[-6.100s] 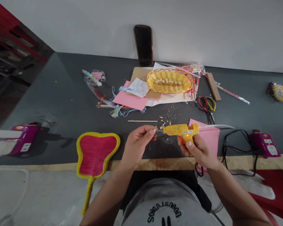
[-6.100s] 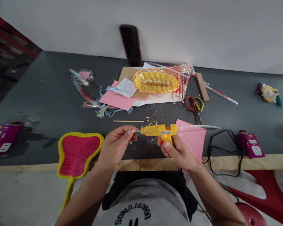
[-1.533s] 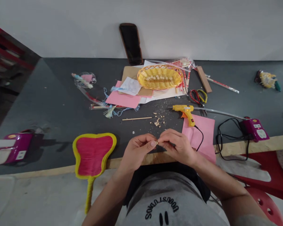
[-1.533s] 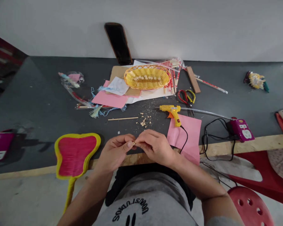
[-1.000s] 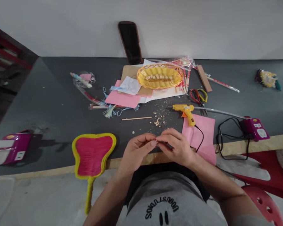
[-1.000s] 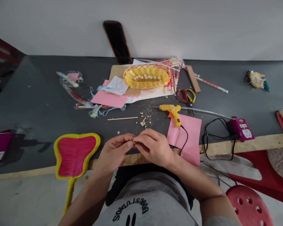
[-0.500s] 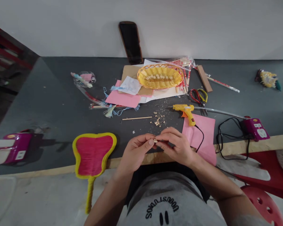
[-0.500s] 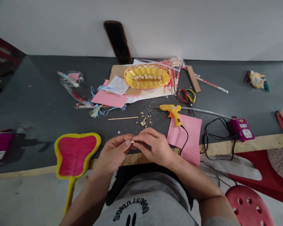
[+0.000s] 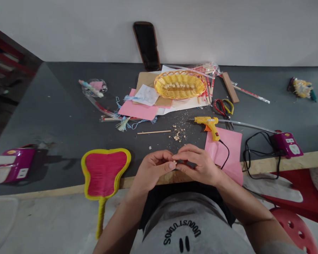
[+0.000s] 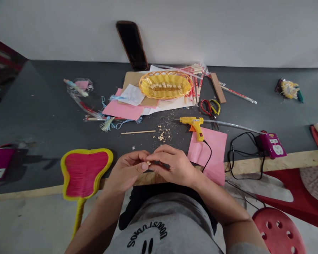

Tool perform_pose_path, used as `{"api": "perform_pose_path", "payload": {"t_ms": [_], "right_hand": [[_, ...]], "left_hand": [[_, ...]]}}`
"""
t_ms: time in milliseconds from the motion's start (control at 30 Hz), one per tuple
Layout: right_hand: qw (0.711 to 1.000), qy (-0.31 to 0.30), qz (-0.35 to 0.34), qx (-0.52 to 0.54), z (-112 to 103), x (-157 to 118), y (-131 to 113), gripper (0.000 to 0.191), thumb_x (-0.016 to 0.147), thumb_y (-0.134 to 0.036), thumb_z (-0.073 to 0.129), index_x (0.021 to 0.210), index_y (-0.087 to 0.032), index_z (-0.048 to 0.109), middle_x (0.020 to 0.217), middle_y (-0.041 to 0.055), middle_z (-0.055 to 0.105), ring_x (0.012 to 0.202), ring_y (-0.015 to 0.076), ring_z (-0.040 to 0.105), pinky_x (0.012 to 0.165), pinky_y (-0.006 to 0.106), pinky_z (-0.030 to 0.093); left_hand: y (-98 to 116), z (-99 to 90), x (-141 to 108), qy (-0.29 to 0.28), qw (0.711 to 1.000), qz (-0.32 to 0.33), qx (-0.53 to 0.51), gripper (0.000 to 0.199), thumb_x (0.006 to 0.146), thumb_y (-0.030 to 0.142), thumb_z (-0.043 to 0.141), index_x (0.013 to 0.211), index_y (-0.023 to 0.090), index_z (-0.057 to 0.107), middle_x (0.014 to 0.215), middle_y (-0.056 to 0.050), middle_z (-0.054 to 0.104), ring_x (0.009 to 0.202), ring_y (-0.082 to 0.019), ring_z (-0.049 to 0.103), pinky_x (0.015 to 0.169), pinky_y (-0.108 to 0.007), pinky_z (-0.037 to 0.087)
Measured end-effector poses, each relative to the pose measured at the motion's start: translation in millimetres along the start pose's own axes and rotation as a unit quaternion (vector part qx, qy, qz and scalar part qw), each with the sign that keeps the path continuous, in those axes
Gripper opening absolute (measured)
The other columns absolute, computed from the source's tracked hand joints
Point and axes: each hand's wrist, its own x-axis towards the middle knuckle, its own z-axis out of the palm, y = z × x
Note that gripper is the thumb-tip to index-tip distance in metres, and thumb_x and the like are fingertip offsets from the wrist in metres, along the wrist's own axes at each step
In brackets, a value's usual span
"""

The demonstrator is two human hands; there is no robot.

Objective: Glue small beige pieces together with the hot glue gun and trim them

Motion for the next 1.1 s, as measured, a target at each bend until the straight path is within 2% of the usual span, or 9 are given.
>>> {"api": "perform_pose_path", "payload": {"t_ms": [200,433,1100], "right_hand": [[1.000,0.012,-0.010,-0.001,1.6,0.4,0.5,0.011,0.091,-0.019,0.066,0.102,-0.020,0.070,0.088,0.0048,0.070,0.084,0.0145,0.068,0.076,0.026,0.061],[0.999,0.043,-0.012,-0.026,4.3,0.5,-2.7,0.006,0.091,-0.017,0.065,0.097,-0.018,0.068,0.086,0.0052,0.070,0.079,0.0137,0.067,0.071,0.024,0.060],[0.999,0.050,0.004,0.005,8.7,0.6,0.4,0.008,0.092,-0.014,0.062,0.091,-0.019,0.068,0.081,0.0037,0.069,0.075,0.0131,0.067,0.066,0.025,0.059]], "left_hand": [[-0.2,-2.0,-0.8,-0.020,1.000,-0.005,-0.008,0.025,0.064,0.033,0.089,0.070,0.014,0.074,0.072,-0.003,0.067,0.068,-0.013,0.059,0.067,-0.025,0.048],[-1.3,1.8,-1.8,-0.005,1.000,0.012,-0.003,0.021,0.067,0.032,0.087,0.068,0.015,0.076,0.073,-0.003,0.069,0.070,-0.013,0.060,0.069,-0.025,0.049],[-3.8,4.8,-0.8,0.015,1.000,0.013,-0.023,0.025,0.061,0.033,0.090,0.064,0.015,0.074,0.070,-0.003,0.068,0.067,-0.013,0.060,0.067,-0.025,0.049]]}}
